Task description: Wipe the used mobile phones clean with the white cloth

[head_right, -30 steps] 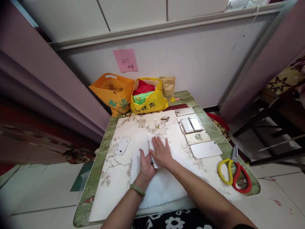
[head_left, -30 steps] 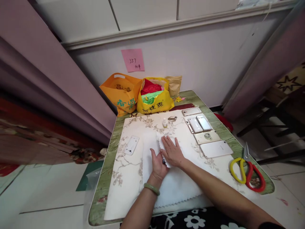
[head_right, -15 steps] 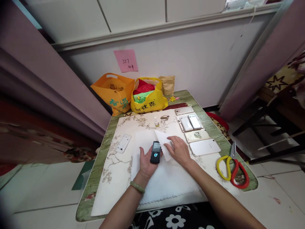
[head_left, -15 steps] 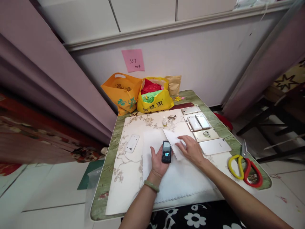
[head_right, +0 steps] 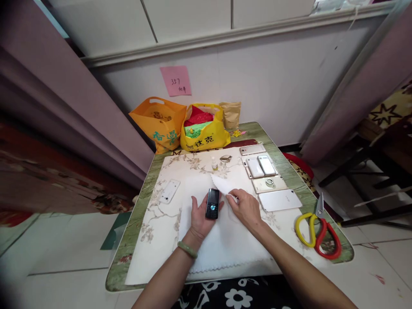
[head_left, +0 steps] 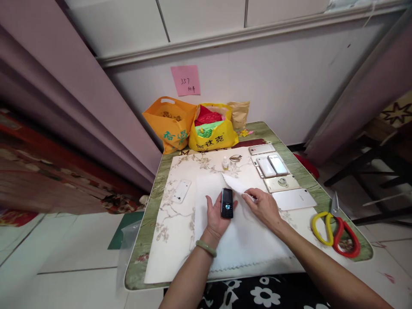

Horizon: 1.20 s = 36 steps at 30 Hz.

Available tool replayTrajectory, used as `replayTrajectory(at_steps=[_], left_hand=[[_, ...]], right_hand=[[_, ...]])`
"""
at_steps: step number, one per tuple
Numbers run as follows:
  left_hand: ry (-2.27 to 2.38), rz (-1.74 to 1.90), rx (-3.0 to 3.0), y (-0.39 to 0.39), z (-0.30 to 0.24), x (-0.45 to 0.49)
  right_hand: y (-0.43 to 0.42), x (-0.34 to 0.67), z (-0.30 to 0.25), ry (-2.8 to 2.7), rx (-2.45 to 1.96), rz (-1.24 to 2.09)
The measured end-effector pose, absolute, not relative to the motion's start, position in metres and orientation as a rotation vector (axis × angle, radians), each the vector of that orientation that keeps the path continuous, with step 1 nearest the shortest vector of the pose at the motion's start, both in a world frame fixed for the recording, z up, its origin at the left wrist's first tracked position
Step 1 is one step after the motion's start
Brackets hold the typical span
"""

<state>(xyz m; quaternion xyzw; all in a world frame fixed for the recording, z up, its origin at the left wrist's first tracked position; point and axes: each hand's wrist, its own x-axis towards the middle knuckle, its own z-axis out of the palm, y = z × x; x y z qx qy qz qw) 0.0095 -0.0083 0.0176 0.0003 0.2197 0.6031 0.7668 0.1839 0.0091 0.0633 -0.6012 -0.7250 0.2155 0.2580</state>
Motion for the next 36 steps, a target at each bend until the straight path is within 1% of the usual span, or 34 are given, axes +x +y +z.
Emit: replayTrajectory(at_steps=[3, 4, 5, 8, 10, 13, 16, 19, 27, 32, 36], left_hand=[[0.492, 1.295, 0.002, -0.009, 0.017, 0.01], [0.507, 1.286, -0.005, -0.009, 0.016, 0.009], [0.522, 1.28, -0.015, -0.01, 0.016, 0.009], [0.546, 1.27, -0.053, -0.011, 0.014, 0.008], [0.566, 1.255, -0.084, -0.011, 0.012, 0.008], [0.562, 1.232, -0.099, -0.01, 0.011, 0.007], [0.468, 1.243, -0.049, -0.009, 0.015, 0.007], [0.435, 1.251, -0.036, -0.01, 0.02, 0.006], [0.741, 1.302, -0.254, -0.013, 0.014, 0.005], [0.722, 1.329, -0.302, -0.01, 0.011, 0.006], [0.598, 1.309, -0.248, -0.009, 0.012, 0.003]], right_hand=[[0.008, 0.172, 0.069, -1.91, -1.325, 0.977], [0.008, 0.167, 0.067, -1.893, -1.255, 1.044], [0.009, 0.161, 0.064, -1.871, -1.232, 1.036], [0.016, 0.139, 0.047, -1.894, -1.286, 0.71], [0.022, 0.122, 0.036, -2.057, -1.276, 0.523], [0.028, 0.099, 0.023, -2.306, -1.317, 0.397], [0.03, 0.089, 0.015, -2.418, -1.374, 0.364], [0.025, 0.09, 0.01, -2.477, -1.328, 0.32], [-0.014, 0.098, 0.008, -2.514, -1.144, 0.11], [-0.017, 0.102, 0.009, -2.537, -1.024, 0.154], [0.003, 0.098, 0.01, -2.552, -1.057, 0.248]])
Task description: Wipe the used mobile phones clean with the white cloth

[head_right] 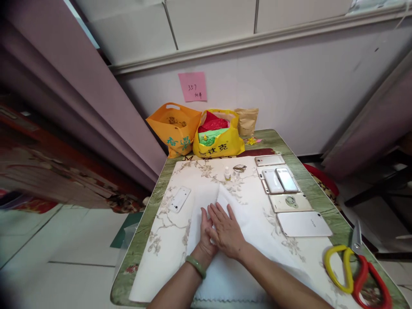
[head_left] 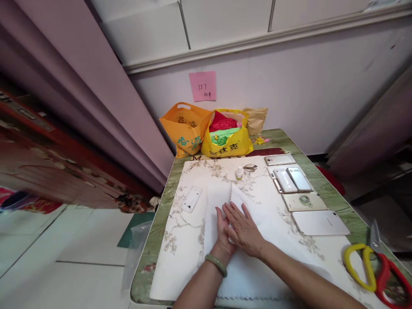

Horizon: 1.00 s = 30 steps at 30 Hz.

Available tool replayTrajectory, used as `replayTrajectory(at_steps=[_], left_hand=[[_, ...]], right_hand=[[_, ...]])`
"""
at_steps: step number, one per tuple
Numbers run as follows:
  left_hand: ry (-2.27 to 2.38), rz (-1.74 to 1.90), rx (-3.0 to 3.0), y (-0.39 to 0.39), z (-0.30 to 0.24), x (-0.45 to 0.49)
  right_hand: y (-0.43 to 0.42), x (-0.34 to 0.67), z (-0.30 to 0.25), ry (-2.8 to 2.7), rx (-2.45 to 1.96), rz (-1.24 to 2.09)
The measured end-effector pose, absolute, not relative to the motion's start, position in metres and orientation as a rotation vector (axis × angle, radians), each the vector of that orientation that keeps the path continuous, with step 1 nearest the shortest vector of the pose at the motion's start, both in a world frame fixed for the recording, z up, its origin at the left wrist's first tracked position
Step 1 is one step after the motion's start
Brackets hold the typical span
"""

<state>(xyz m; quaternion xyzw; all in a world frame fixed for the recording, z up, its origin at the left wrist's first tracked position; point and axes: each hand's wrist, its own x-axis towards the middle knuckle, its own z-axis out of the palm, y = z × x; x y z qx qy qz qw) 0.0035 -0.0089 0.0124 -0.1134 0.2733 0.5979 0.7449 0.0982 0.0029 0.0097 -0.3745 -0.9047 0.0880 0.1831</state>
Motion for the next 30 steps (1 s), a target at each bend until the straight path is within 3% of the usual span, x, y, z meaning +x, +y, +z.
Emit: replayTrajectory(at_steps=[12, 25, 30], left_hand=[[0.383, 1.252, -0.052, -0.005, 0.021, 0.007], [0.704, 1.361, -0.307, -0.015, 0.014, 0.008], [0.631, 1.378, -0.271, -0.011, 0.014, 0.008]], right_hand=[[0.055, 0.091, 0.008, -2.494, -1.399, 0.322], [-0.02, 0.101, 0.02, -2.607, -1.021, 0.269], [-0.012, 0.098, 0.022, -2.573, -1.083, 0.375]])
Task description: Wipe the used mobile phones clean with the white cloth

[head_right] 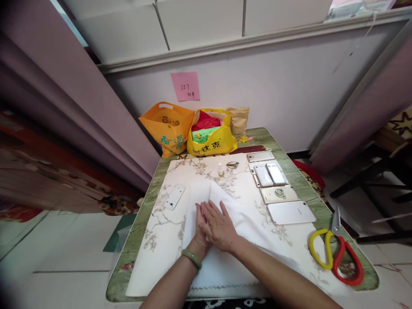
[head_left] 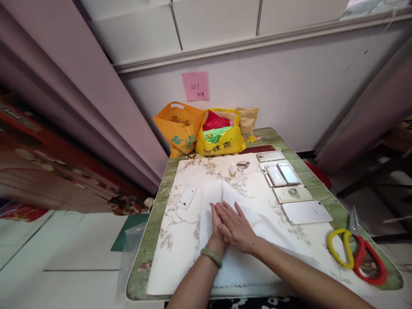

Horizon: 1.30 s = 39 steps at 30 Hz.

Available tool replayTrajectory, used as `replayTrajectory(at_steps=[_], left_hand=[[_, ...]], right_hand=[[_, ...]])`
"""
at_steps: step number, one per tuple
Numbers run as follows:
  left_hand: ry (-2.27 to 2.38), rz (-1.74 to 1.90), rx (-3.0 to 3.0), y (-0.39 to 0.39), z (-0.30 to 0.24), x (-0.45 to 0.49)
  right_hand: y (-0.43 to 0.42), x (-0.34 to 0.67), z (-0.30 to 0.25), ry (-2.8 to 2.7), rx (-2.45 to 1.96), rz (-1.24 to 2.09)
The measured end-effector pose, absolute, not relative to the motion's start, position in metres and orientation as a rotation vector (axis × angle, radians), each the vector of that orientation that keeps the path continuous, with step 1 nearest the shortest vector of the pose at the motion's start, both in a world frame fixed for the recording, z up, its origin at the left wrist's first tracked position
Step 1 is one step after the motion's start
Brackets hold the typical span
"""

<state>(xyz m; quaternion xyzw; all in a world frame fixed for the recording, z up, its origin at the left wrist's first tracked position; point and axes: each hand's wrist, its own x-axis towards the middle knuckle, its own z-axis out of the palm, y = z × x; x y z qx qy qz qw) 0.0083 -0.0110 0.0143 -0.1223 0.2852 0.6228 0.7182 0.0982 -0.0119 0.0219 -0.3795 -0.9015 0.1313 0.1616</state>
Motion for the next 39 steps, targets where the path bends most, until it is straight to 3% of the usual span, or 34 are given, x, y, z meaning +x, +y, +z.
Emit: replayTrajectory(at_steps=[11, 17, 21, 31, 39], left_hand=[[0.497, 1.257, -0.126, -0.005, 0.015, 0.006], [0.49, 1.242, -0.093, -0.007, 0.021, 0.007], [0.522, 1.272, -0.079, -0.007, 0.023, 0.009], [0.452, 1.118, -0.026, -0.013, 0.019, 0.002], [0.475, 1.197, -0.028, -0.01, 0.014, 0.004]], right_hand=[[0.043, 0.091, 0.012, -2.572, -1.27, 0.367], [0.062, 0.113, 0.014, -2.311, -1.33, 0.621], [0.074, 0.12, 0.015, -2.192, -1.507, 0.452], [0.027, 0.098, 0.006, -2.481, -1.338, 0.206], [0.01, 0.092, 0.012, -2.488, -1.279, 0.327]])
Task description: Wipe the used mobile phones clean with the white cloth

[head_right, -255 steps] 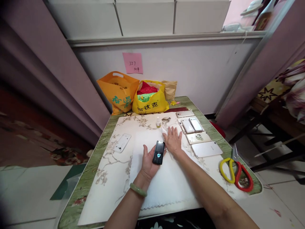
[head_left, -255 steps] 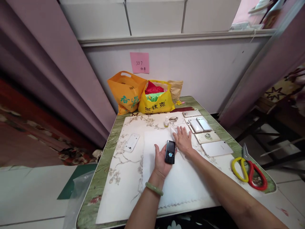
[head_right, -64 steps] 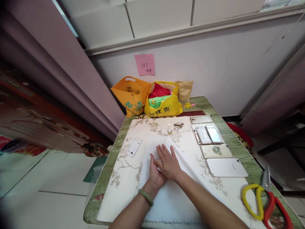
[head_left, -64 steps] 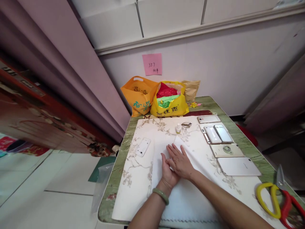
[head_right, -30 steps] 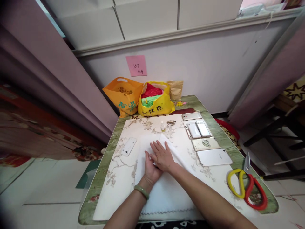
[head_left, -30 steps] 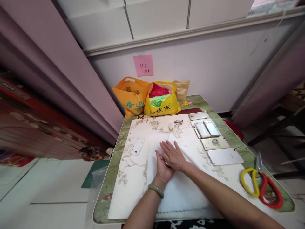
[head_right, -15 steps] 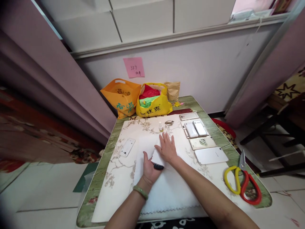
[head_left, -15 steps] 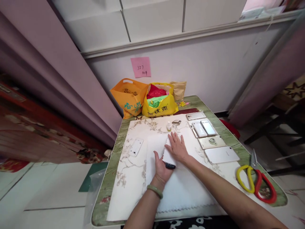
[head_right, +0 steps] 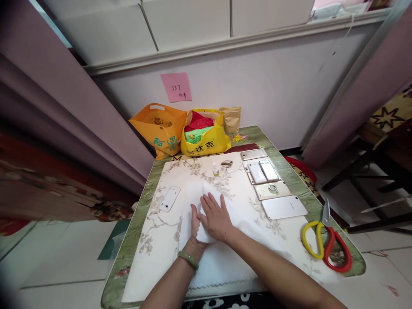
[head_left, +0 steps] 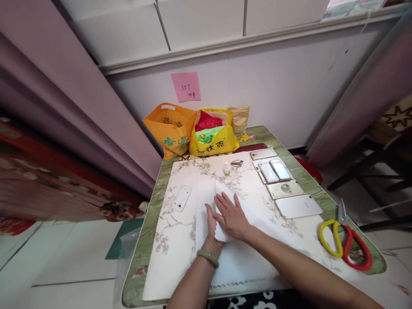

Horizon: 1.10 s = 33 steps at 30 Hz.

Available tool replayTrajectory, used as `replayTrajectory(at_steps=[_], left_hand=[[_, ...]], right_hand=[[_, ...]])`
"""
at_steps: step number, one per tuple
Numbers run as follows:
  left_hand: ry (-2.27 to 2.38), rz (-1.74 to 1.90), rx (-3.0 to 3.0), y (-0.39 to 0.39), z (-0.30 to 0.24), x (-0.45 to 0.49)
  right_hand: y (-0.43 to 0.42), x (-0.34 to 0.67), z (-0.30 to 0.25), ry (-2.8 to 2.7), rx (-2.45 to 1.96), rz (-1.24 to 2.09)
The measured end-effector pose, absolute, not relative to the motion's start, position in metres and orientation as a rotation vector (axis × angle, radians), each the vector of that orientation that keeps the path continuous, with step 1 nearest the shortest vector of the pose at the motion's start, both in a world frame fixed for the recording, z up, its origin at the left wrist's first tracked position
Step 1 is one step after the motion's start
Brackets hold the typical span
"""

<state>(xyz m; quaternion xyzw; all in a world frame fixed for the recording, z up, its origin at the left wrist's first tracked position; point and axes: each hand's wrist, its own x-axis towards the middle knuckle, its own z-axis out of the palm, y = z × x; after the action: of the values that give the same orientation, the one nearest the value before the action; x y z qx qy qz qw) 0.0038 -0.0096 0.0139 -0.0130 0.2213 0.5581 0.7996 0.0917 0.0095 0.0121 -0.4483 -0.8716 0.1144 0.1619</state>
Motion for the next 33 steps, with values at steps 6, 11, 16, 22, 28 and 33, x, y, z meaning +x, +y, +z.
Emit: replayTrajectory(at_steps=[6, 11, 16, 22, 28, 33], left_hand=[[0.415, 1.213, -0.002, -0.008, 0.019, 0.006], [0.464, 1.258, -0.035, -0.008, 0.025, 0.011], [0.455, 1.241, -0.03, -0.01, 0.026, 0.009], [0.517, 1.172, 0.026, -0.016, 0.011, 0.002], [0.602, 1.227, -0.018, -0.015, 0.003, 0.0], [0.43, 1.199, 0.007, -0.01, 0.01, 0.002]], right_hand=[[0.042, 0.091, 0.01, -2.463, -1.391, 0.388], [0.07, 0.099, 0.005, -2.388, -1.591, 0.268], [0.058, 0.098, 0.002, -2.347, -1.53, 0.173], [0.005, 0.094, 0.013, -2.471, -1.333, 0.259], [0.002, 0.093, 0.017, -2.507, -1.27, 0.357], [0.024, 0.09, 0.015, -2.503, -1.367, 0.38]])
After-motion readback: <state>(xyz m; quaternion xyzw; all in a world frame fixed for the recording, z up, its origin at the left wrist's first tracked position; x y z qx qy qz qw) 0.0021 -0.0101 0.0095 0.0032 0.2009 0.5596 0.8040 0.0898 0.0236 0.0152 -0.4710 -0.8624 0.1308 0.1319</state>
